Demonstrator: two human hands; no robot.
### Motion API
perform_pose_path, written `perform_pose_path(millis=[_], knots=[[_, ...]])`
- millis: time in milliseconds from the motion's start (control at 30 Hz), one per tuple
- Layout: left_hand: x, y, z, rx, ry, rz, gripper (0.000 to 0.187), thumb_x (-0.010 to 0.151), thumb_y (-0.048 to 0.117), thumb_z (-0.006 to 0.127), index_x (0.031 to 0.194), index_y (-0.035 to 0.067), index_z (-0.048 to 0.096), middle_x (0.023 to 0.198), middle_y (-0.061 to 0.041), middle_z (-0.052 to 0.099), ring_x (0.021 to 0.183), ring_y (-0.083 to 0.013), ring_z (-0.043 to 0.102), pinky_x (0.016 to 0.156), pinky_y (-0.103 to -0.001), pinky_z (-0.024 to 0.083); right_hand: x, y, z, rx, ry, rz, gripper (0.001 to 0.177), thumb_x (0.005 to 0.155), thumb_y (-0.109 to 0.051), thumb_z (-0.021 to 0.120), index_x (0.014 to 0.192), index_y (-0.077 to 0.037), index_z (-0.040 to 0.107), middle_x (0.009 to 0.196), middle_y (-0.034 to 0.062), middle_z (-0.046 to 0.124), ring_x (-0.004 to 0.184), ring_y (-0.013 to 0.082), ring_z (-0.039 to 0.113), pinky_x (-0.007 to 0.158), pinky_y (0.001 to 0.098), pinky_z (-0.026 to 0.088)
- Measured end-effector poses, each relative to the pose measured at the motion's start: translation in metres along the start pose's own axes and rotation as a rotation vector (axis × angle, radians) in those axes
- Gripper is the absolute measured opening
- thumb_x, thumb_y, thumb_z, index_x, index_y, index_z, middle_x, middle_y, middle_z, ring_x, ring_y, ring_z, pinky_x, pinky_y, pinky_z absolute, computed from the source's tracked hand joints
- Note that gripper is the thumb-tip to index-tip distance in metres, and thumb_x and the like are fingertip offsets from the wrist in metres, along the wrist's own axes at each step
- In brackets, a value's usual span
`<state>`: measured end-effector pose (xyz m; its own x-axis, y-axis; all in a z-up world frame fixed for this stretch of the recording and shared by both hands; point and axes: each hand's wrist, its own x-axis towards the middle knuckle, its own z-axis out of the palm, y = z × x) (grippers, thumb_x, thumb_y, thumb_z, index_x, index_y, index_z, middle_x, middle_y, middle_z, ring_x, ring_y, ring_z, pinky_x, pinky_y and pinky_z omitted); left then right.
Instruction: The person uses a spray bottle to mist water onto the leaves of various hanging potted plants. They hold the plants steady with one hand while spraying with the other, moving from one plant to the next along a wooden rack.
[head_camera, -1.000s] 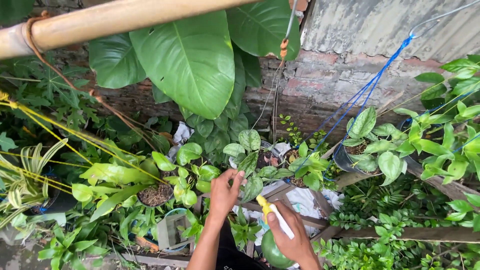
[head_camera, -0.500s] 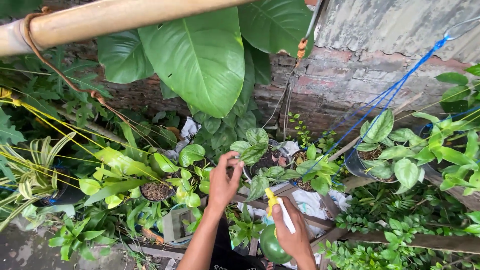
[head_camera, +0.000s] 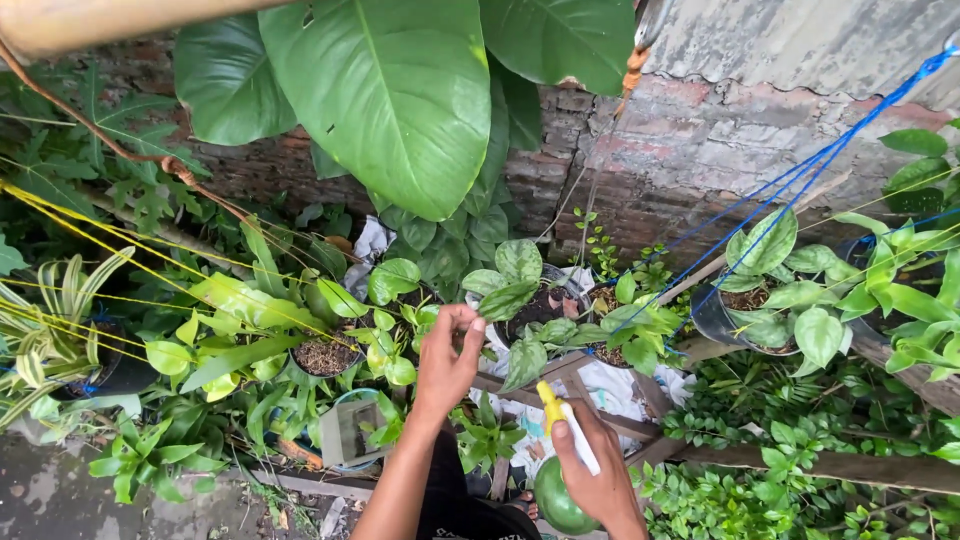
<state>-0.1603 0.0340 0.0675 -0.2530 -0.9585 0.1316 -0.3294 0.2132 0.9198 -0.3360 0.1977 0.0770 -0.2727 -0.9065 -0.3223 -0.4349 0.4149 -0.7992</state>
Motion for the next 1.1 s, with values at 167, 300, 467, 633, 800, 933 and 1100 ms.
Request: perform_pose_path(millis=[167, 300, 467, 633, 800, 933, 1100], knots=[[-0.034, -0.025, 0.015, 0.000, -0.155, -0.221, 0.028, 0.098, 0.041, 0.056, 0.108, 0.015, 0.057, 0.099, -0.003, 0.071, 0.088, -0.0146, 0.068, 0.078, -0.030, 0.057, -0.007, 0.016, 0.001, -0.059, -0.153, 0.067, 0.061, 0.091, -0.066, 0.033, 0.112, -0.021, 0.068, 0.094, 0.0020, 0.077, 0.091, 0.0210, 0.068, 0.083, 0.0330, 0.047], [-0.050, -0.034, 0.027, -0.031, -0.255, -0.311, 0.034, 0.094, 0.043, 0.064, 0.115, 0.016, 0.066, 0.095, 0.002, 0.079, 0.064, -0.0055, 0.059, 0.052, -0.024, 0.037, -0.011, 0.011, -0.004, 0.021, -0.165, 0.008, 0.061, 0.085, -0.070, 0.039, 0.113, -0.022, 0.066, 0.096, -0.0011, 0.080, 0.088, 0.0191, 0.072, 0.082, 0.0314, 0.049], [-0.047, -0.024, 0.020, 0.067, -0.167, -0.161, 0.027, 0.098, 0.041, 0.060, 0.091, 0.017, 0.070, 0.076, 0.003, 0.075, 0.048, -0.0061, 0.053, 0.053, -0.026, 0.048, -0.002, 0.050, -0.003, 0.119, 0.012, -0.040, 0.048, 0.094, -0.054, 0.040, 0.116, -0.021, 0.067, 0.065, 0.0039, 0.074, 0.045, 0.0147, 0.063, 0.042, 0.0308, 0.051], [-0.043, -0.021, 0.020, 0.371, 0.120, 0.077, 0.035, 0.103, 0.038, 0.053, 0.101, 0.008, 0.069, 0.093, -0.009, 0.072, 0.073, -0.0185, 0.071, 0.060, -0.034, 0.064, 0.003, 0.077, -0.016, 0.158, 0.133, 0.010, 0.054, 0.100, -0.048, 0.040, 0.095, -0.008, 0.076, 0.046, 0.0009, 0.048, 0.034, 0.0130, 0.047, 0.029, 0.0308, 0.036], [-0.030, 0.034, 0.017, 0.612, 0.105, 0.048, 0.030, 0.101, 0.027, 0.054, 0.126, 0.013, 0.064, 0.130, -0.006, 0.058, 0.105, -0.0243, 0.053, 0.056, -0.038, 0.063, -0.002, 0.065, -0.037, 0.109, 0.213, -0.016, 0.060, 0.093, -0.059, 0.038, 0.112, -0.012, 0.069, 0.067, 0.0062, 0.066, 0.062, 0.0185, 0.060, 0.058, 0.0340, 0.042], [-0.015, 0.042, 0.030, 0.605, 0.088, 0.171, 0.029, 0.102, 0.031, 0.057, 0.118, 0.012, 0.072, 0.116, -0.009, 0.069, 0.097, -0.0224, 0.060, 0.071, -0.037, 0.058, -0.004, 0.061, -0.040, 0.105, 0.170, -0.054, 0.069, 0.089, -0.066, 0.033, 0.118, -0.021, 0.077, 0.057, 0.0017, 0.058, 0.050, 0.0155, 0.054, 0.051, 0.0311, 0.040], [0.007, 0.056, 0.037, 0.502, -0.262, 0.085, 0.034, 0.099, 0.002, 0.060, 0.133, 0.006, 0.061, 0.124, -0.030, 0.065, 0.039, -0.0214, 0.064, 0.035, -0.035, 0.067, 0.008, 0.069, -0.030, 0.153, 0.105, -0.013, 0.071, 0.085, -0.064, 0.039, 0.132, -0.018, 0.065, 0.083, 0.0073, 0.080, 0.070, 0.0172, 0.068, 0.064, 0.0305, 0.049]])
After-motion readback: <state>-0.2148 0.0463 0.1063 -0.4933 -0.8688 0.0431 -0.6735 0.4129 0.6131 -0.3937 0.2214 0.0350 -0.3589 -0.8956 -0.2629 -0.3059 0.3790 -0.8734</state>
